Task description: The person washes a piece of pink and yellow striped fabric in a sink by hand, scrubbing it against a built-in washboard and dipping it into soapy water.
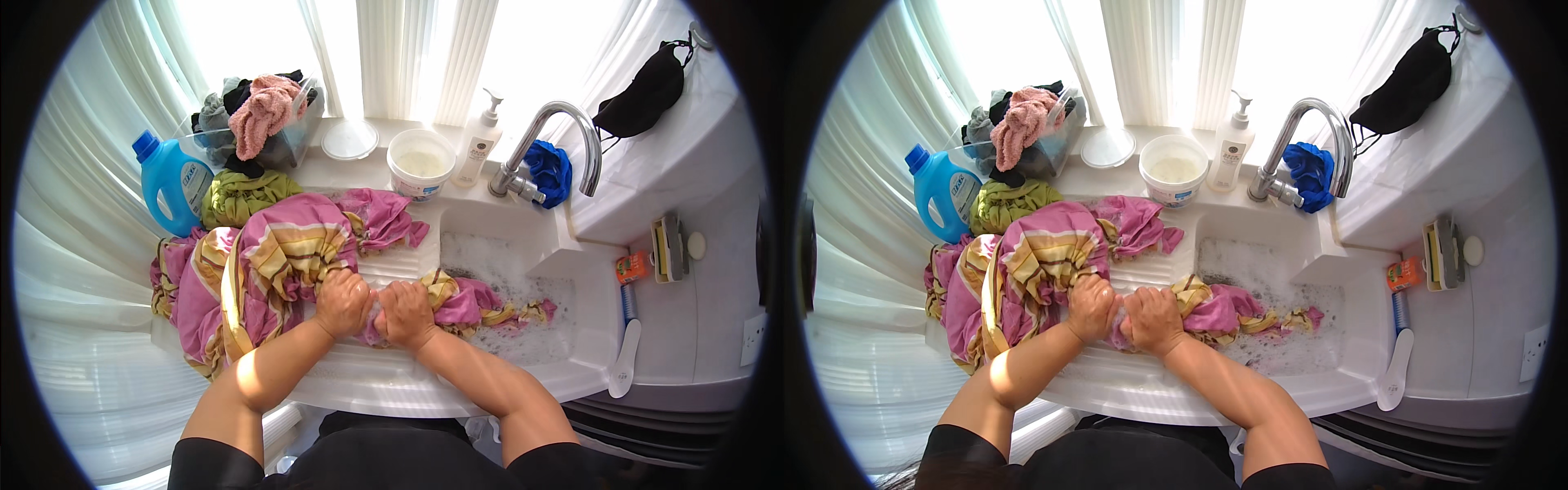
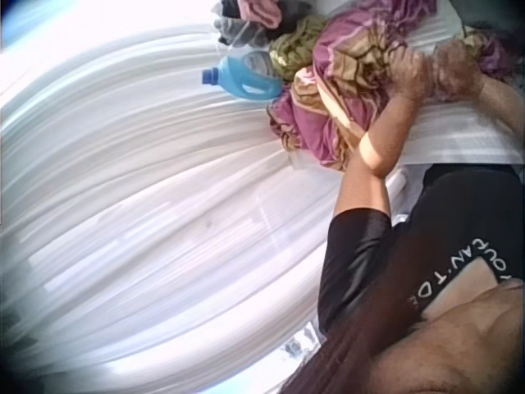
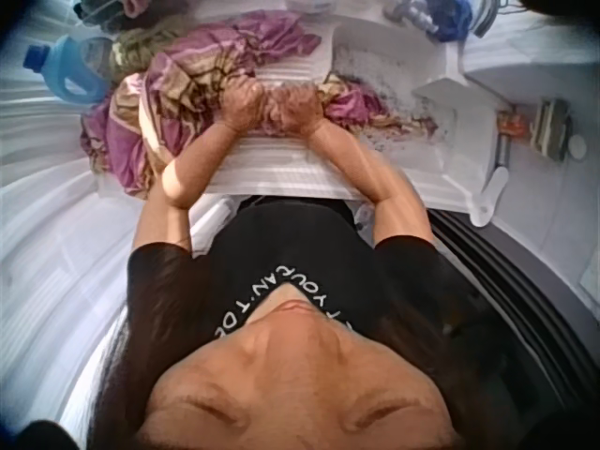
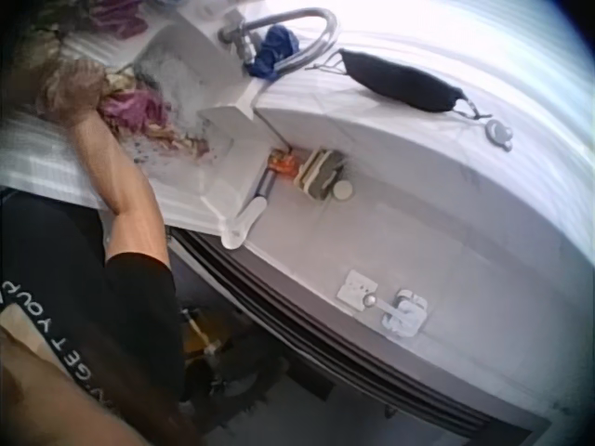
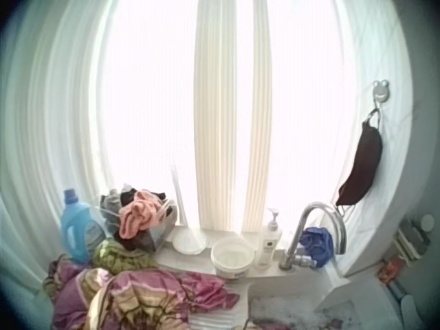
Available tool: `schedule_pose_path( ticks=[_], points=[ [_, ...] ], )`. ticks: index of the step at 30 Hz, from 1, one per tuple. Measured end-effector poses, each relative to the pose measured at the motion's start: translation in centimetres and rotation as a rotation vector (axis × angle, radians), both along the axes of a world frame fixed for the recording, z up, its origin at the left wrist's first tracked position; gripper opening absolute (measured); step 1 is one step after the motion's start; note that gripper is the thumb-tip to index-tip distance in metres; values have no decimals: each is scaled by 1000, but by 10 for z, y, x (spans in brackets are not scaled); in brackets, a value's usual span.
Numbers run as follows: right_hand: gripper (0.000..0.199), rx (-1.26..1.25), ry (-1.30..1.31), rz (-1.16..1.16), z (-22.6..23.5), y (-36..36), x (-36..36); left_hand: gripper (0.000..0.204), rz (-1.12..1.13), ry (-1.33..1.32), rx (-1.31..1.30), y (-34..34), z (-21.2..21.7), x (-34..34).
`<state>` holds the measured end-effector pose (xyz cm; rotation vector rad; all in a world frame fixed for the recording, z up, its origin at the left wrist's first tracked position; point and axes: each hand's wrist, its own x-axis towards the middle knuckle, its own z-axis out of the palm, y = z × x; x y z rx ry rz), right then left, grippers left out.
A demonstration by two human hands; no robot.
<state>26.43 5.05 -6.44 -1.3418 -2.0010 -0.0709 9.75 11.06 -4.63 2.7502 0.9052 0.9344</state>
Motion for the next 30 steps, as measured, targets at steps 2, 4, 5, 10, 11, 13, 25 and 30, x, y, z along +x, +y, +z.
schedule_pose_path(
  ticks=[2, 4, 5, 10, 11, 13, 25, 30],
  points=[
    [18, -163, 201, -225, 3, 43, -1, 24, 270, 12, -117, 43, -2, 30],
    [32, -322, 193, -430, 1, 66, 6, 20, 336, -13, 50, 65, 16, 50],
    [36, -386, 135, -498, 7, 65, 8, 20, 304, 12, 20, 62, 23, 48],
    [79, -660, 4, -173, 33, -28, 19, 74, 35, 286, -191, -13, 41, 2],
    [85, -522, -17, -83, 37, -57, 20, 83, -6, 306, -197, -37, 43, -10],
    [89, -205, -129, -62, 18, -87, 9, 88, 27, 307, -123, -70, 27, -28],
    [48, -63, -97, 60, -7, -15, 22, 30, -12, 73, -59, -12, 5, 19],
    [35, -60, -26, 84, 2, -6, 23, 24, -45, 56, -94, 0, 10, 26]
  ],
)
